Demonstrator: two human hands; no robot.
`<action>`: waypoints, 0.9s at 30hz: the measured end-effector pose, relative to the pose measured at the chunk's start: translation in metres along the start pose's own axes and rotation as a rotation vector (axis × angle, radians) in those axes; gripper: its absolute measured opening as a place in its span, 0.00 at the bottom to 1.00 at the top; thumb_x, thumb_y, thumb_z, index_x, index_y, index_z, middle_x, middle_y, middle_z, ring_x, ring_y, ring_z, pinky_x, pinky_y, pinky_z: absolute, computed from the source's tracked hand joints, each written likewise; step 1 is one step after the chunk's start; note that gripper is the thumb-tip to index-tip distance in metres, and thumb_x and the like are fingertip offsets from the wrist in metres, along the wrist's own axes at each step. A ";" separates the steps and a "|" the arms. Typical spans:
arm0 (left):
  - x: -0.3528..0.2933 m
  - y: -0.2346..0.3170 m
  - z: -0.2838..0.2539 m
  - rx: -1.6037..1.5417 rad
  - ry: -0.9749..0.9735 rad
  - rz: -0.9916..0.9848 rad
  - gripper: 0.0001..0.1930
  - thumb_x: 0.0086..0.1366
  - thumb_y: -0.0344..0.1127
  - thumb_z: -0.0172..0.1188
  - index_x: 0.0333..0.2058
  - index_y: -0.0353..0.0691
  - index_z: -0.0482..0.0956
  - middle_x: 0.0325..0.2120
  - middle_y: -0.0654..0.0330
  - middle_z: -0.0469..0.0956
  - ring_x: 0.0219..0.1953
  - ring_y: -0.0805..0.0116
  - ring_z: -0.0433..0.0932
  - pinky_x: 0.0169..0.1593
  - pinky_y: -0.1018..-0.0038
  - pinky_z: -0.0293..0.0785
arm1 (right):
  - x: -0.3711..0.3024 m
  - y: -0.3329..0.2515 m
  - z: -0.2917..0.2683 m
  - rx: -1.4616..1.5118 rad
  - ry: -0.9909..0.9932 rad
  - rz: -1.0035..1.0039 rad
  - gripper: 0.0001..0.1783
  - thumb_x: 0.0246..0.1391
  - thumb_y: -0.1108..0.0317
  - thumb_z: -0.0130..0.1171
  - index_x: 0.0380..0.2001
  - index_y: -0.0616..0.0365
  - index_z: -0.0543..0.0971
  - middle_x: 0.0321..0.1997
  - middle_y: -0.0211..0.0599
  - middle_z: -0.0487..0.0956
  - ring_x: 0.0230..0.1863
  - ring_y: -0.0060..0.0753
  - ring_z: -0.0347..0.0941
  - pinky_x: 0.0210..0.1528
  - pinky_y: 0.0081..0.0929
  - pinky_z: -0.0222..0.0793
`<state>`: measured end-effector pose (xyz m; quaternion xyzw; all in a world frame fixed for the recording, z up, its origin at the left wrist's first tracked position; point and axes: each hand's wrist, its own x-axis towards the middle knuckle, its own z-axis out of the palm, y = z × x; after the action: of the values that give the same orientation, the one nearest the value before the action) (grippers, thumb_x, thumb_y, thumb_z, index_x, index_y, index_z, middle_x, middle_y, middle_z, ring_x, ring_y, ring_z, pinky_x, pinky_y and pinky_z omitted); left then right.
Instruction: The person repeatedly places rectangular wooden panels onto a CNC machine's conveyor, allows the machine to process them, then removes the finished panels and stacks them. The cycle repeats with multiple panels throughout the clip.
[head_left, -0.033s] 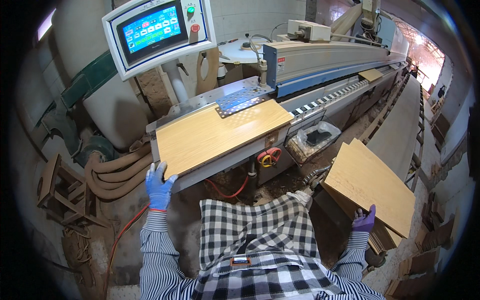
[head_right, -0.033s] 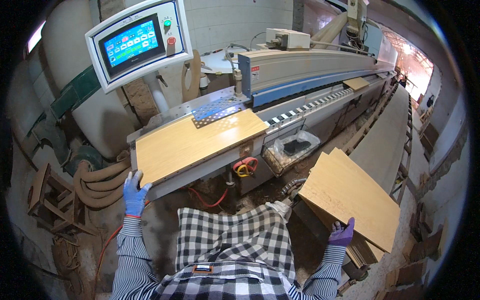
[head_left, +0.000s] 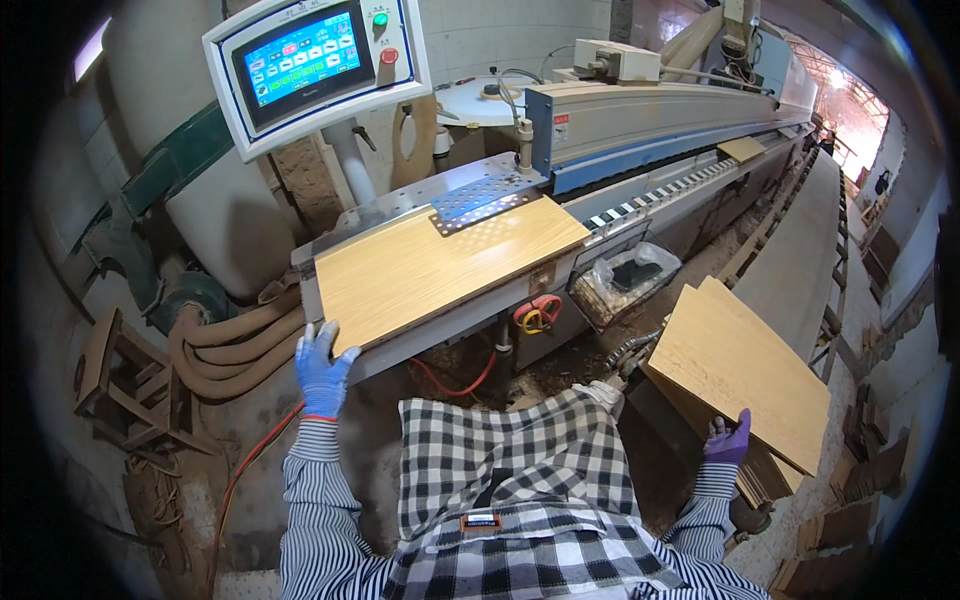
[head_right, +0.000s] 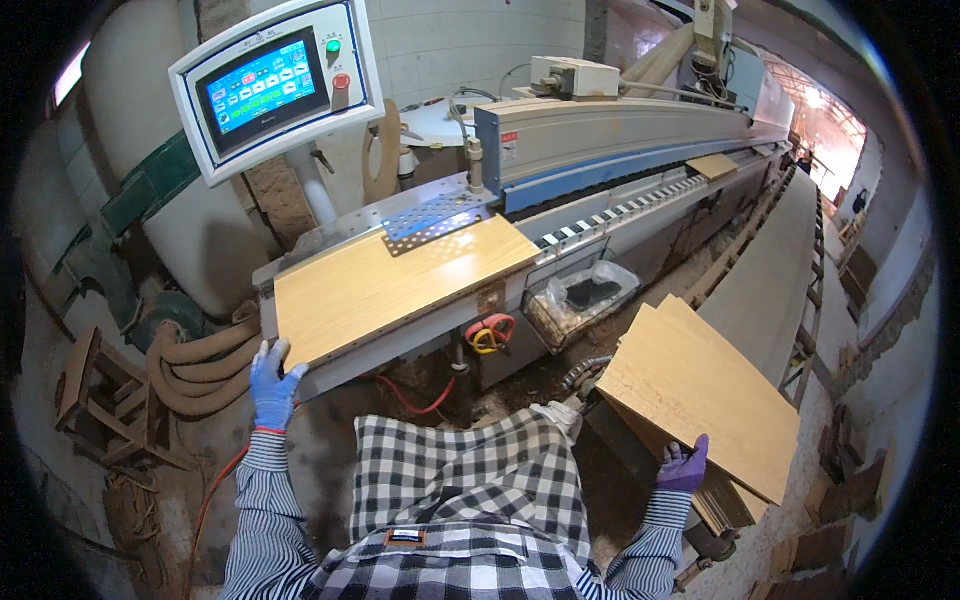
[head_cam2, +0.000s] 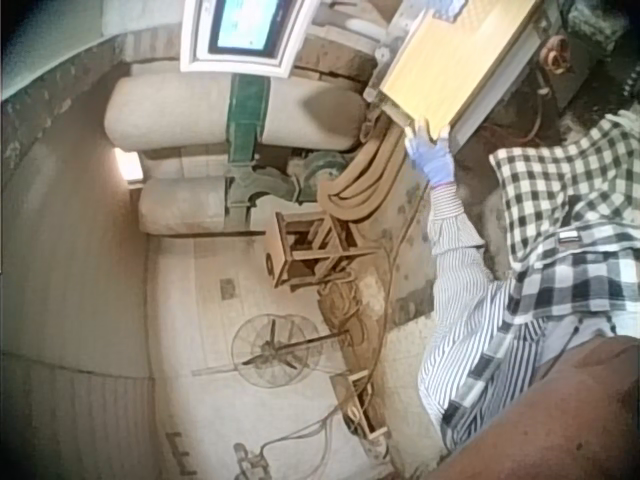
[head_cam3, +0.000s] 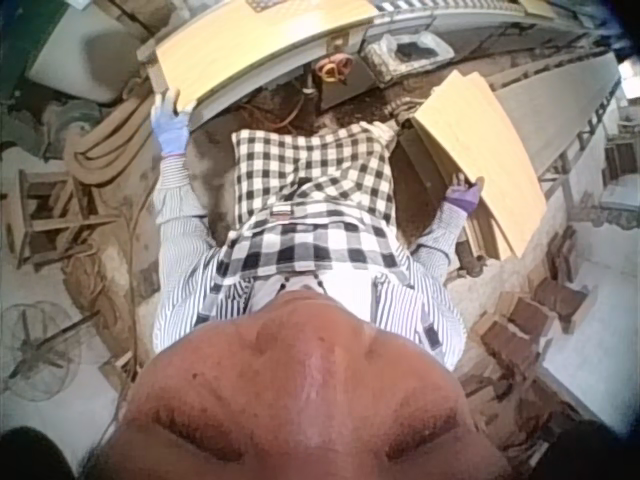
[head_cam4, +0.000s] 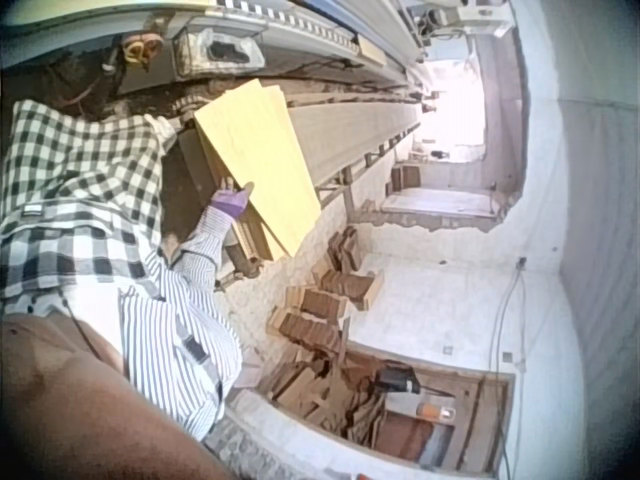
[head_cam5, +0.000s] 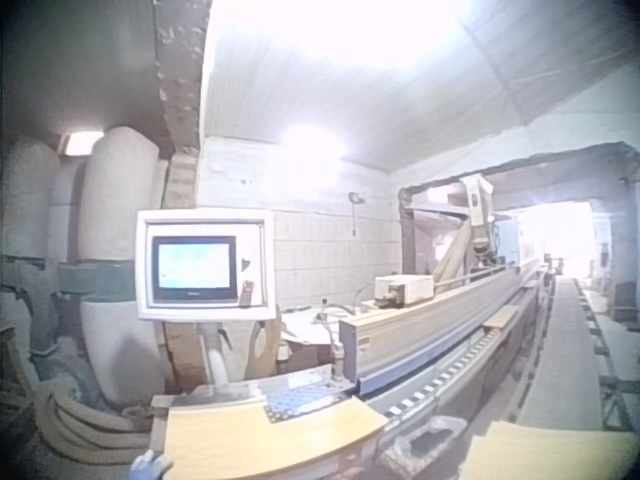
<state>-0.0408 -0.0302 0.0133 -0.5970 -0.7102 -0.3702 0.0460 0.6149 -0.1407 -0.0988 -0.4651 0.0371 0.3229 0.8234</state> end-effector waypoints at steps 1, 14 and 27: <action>0.002 0.009 0.007 0.001 -0.007 0.023 0.29 0.51 0.43 0.68 0.52 0.39 0.75 0.56 0.41 0.67 0.61 0.49 0.61 0.63 0.60 0.55 | 0.000 0.000 -0.002 0.006 0.003 -0.001 0.17 0.51 0.50 0.63 0.37 0.45 0.71 0.29 0.28 0.74 0.23 0.30 0.70 0.29 0.29 0.70; 0.000 0.085 0.057 0.086 0.100 0.439 0.20 0.58 0.37 0.59 0.50 0.42 0.74 0.52 0.53 0.71 0.60 0.47 0.61 0.63 0.55 0.54 | 0.000 -0.017 -0.005 0.056 0.165 0.098 0.20 0.50 0.47 0.63 0.38 0.48 0.73 0.34 0.29 0.77 0.27 0.30 0.72 0.37 0.29 0.72; -0.183 -0.126 0.025 0.498 -0.119 -0.243 0.11 0.53 0.37 0.64 0.35 0.46 0.77 0.41 0.55 0.78 0.49 0.50 0.72 0.51 0.60 0.67 | -0.002 -0.056 -0.066 -0.138 0.011 -0.081 0.21 0.50 0.50 0.63 0.42 0.49 0.72 0.37 0.30 0.71 0.28 0.25 0.66 0.28 0.22 0.71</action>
<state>-0.0905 -0.1659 -0.1566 -0.4985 -0.8471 -0.1513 0.1047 0.6608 -0.2132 -0.0940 -0.5237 0.0003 0.2887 0.8015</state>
